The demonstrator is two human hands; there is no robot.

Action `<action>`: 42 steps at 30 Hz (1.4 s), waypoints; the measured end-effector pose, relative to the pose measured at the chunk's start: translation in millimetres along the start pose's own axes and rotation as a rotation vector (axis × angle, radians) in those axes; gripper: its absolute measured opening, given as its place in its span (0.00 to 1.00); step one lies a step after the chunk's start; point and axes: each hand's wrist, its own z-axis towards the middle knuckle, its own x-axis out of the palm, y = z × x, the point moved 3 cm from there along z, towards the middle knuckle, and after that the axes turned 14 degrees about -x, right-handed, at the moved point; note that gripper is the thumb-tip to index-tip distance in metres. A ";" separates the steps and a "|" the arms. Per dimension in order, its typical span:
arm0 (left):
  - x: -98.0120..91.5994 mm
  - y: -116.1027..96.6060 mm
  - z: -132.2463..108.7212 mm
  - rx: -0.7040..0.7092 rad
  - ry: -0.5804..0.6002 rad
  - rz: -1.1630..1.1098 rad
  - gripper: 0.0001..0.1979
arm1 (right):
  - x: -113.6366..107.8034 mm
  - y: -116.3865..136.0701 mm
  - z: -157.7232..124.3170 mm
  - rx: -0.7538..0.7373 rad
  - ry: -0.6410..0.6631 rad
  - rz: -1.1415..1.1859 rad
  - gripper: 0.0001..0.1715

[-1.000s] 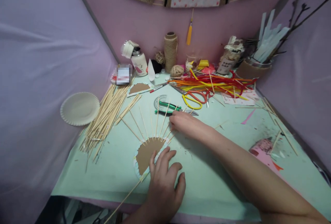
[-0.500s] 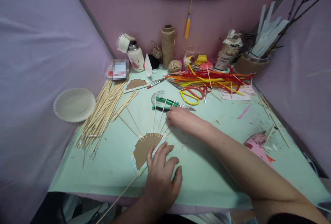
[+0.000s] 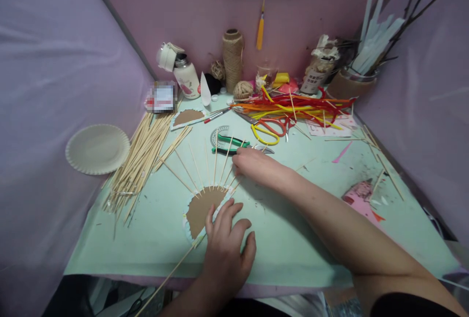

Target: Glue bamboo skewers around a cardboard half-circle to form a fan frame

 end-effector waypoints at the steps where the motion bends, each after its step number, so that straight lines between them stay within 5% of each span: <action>1: -0.2 -0.1 0.2 0.000 0.001 0.002 0.05 | 0.8 -0.8 0.2 -0.001 -0.003 -0.002 0.05; 42: -0.2 -0.6 0.8 -0.014 0.045 0.010 0.05 | 3.6 -3.8 0.8 -0.001 0.018 0.000 0.05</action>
